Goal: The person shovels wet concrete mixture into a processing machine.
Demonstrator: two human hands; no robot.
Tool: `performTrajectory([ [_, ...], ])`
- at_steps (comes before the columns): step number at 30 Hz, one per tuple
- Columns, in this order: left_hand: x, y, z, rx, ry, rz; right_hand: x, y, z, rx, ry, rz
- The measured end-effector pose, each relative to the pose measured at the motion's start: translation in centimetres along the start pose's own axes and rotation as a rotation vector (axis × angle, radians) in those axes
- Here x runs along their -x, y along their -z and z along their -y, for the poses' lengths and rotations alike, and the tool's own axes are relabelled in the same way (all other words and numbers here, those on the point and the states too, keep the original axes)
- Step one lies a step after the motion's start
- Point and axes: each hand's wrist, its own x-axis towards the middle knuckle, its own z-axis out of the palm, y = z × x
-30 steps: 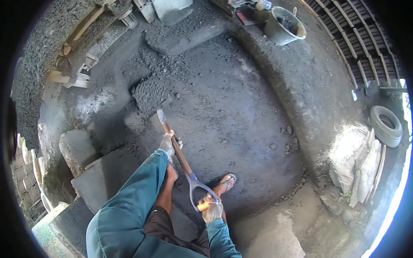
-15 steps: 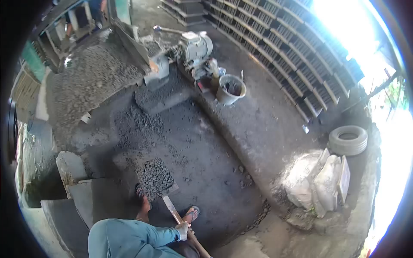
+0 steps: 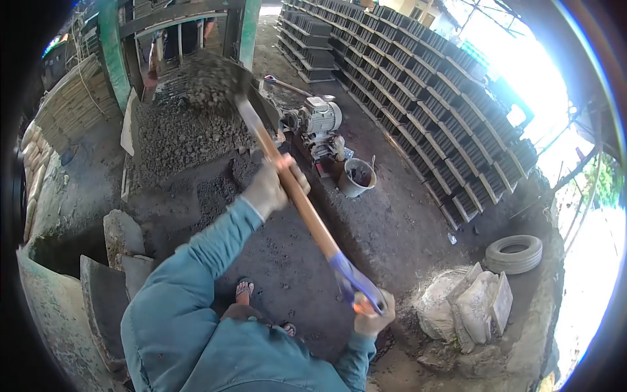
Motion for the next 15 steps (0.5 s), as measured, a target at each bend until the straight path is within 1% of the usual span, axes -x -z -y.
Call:
performTrajectory([
  [2,-0.7,-1.2,-6.9,-0.006,-0.014,-0.117,-1.5,-5.6,1.7,0.377,0.47,0.098],
  [4,-2.7,1.3,-11.8,0.013,-0.148,-0.26,-3.2,-9.8,3.0,0.567,0.773,0.517],
  [6,-5.8,7.9,-14.8,-0.024,-0.289,-0.207,-2.5,-13.6,4.9,0.631,0.845,0.85],
  [7,-6.0,10.0,-15.4,0.02,-0.303,-0.257,-1.9,-14.4,4.3,0.507,0.703,0.869],
  [8,-5.8,10.7,-14.9,-0.018,-0.293,-0.273,-1.3,-14.8,2.7,0.382,0.562,0.881],
  [9,-5.4,10.9,-14.1,-0.054,-0.29,-0.285,-0.1,-14.2,-1.9,0.308,0.409,0.703],
  [10,-4.8,11.2,-12.8,-0.086,-0.283,-0.303,0.4,-14.0,-4.9,0.352,0.184,0.493],
  [11,-4.2,11.2,-11.0,-0.094,-0.265,-0.287,0.4,-12.5,-8.2,0.233,-0.161,0.42],
  [12,-3.3,11.1,-8.8,-0.103,-0.246,-0.271,0.4,-11.1,-11.7,0.093,-0.486,0.275],
  [14,0.6,9.8,-4.2,-0.222,-0.222,-0.188,1.0,-4.0,-18.9,-0.03,-0.762,0.174],
  [15,2.0,10.0,-2.4,-0.112,-0.162,-0.168,1.8,1.1,-21.9,0.025,-0.793,0.218],
])
